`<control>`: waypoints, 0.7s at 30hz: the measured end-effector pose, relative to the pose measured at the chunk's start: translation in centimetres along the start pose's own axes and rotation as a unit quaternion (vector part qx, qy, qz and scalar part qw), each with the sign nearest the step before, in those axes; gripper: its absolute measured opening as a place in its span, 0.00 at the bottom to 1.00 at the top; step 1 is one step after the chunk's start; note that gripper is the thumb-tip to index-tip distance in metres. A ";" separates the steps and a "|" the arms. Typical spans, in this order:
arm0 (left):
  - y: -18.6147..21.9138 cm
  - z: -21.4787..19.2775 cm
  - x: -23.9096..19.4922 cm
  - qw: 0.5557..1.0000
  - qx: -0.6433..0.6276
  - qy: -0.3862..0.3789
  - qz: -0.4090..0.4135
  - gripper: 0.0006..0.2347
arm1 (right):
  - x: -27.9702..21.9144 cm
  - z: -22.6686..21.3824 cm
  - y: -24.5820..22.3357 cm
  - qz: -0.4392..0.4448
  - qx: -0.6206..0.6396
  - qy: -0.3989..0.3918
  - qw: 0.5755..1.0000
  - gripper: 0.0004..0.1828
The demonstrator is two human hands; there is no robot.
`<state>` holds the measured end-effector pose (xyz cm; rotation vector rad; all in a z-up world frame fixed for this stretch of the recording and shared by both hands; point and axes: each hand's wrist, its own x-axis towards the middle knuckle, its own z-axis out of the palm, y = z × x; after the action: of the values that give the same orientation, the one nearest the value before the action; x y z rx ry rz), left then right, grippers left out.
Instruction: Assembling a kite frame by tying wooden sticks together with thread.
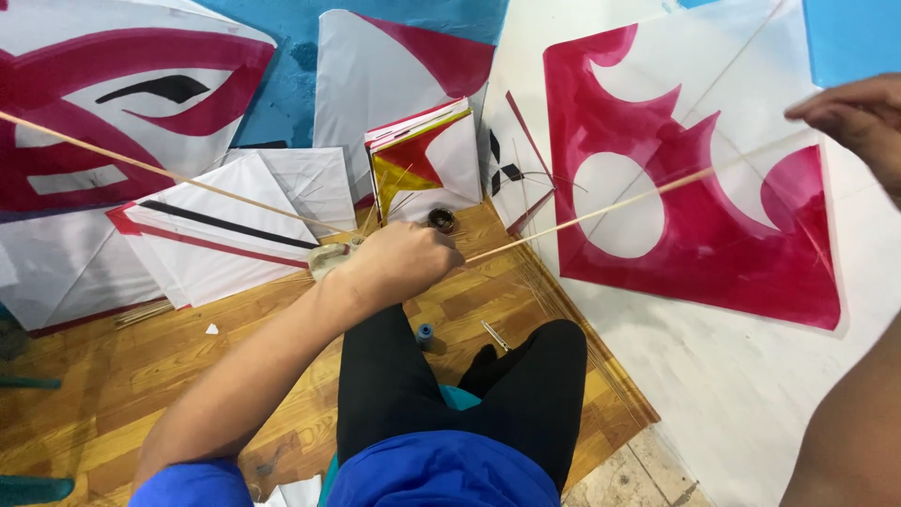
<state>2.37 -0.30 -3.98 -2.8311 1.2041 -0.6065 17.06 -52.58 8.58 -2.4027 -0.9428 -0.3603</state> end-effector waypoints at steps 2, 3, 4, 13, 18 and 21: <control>-0.2 0.1 -0.3 1.000 0.025 0.009 -0.001 0.06 | -0.1 -0.4 8.9 0.052 -0.022 -0.033 0.998 0.15; -0.3 0.2 -0.4 1.000 0.021 0.005 -0.001 0.06 | 0.1 -1.2 14.2 0.040 -0.027 -0.077 0.996 0.18; -0.3 0.3 -0.4 1.000 0.016 0.000 -0.001 0.07 | 1.0 -2.9 18.7 0.029 -0.033 -0.121 0.992 0.21; 3.2 -2.8 -0.1 0.990 -0.123 -0.006 0.073 0.12 | 4.2 2.6 -0.6 -0.081 -0.067 0.088 0.991 0.13; 3.9 -5.0 0.1 0.964 -0.240 0.035 0.113 0.07 | 6.9 6.9 -7.1 0.073 0.007 0.164 0.984 0.07; 4.0 -6.3 0.3 0.939 -0.306 0.080 0.136 0.05 | 8.5 10.2 -6.7 0.108 0.015 0.186 0.977 0.06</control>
<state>-2.42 -2.47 1.32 -3.0117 2.0946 -0.5249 19.06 -38.03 6.29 -2.2710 -0.5120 -0.6783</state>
